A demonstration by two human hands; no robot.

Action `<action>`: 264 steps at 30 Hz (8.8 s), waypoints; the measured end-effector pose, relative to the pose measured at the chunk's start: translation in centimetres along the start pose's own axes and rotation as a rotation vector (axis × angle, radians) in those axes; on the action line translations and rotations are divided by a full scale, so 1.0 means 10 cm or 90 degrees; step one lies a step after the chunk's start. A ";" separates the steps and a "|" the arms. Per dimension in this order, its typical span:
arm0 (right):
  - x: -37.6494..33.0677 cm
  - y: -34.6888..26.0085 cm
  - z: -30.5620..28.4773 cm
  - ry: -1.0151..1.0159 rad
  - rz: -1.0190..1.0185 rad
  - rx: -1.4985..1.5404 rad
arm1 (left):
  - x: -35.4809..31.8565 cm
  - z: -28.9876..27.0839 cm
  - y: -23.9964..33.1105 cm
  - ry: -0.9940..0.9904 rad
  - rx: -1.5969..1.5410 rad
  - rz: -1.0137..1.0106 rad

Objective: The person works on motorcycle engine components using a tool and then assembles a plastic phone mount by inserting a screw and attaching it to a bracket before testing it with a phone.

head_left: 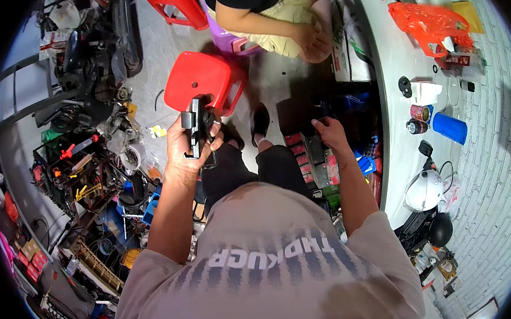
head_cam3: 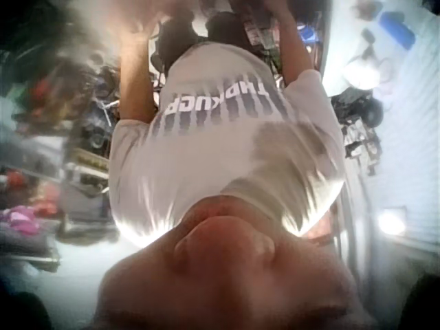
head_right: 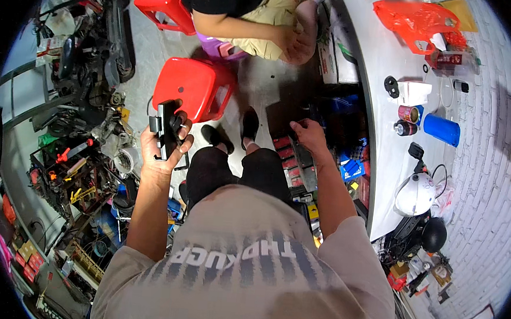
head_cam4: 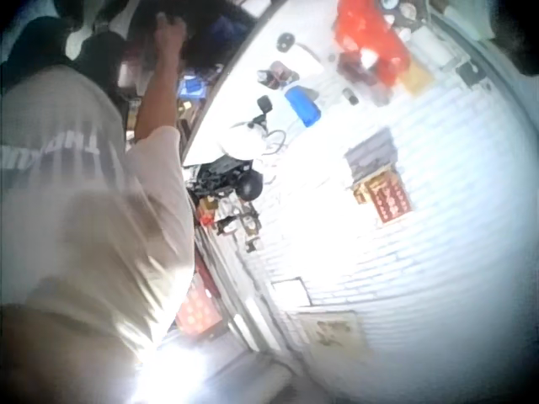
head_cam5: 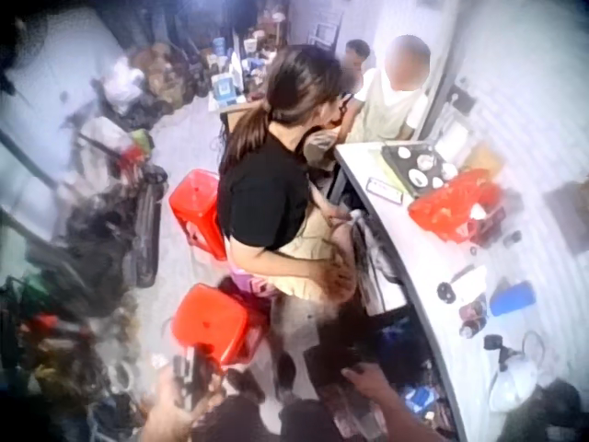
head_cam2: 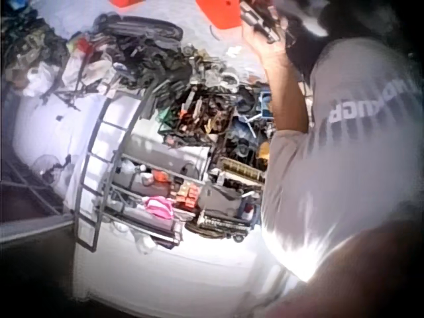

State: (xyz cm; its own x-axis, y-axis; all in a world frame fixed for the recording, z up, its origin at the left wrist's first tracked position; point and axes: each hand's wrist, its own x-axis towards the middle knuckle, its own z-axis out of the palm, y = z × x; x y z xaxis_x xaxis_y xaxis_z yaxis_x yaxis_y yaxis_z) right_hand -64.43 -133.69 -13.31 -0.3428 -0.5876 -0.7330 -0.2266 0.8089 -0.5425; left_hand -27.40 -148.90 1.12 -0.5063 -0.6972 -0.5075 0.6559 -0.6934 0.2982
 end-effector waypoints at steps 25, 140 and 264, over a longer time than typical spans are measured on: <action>6.13 2.54 2.51 0.220 -0.051 -0.553 | 1.18 -4.41 0.06 -0.008 -0.314 0.342; -2.31 -4.40 0.99 -0.301 -0.723 0.078 | -1.31 0.84 1.09 -0.316 -0.222 0.207; -2.41 -3.44 1.34 -0.193 -0.915 0.191 | -1.74 1.12 1.22 -0.072 0.375 0.317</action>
State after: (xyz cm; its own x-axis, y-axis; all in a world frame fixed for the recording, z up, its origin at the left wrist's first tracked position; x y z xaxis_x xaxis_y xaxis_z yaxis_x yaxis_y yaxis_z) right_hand -36.11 -147.62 17.51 0.2091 -0.8683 0.4498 0.0062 -0.4588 -0.8885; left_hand -16.90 -147.28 22.62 -0.3055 -0.9440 -0.1248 0.4320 -0.2542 0.8653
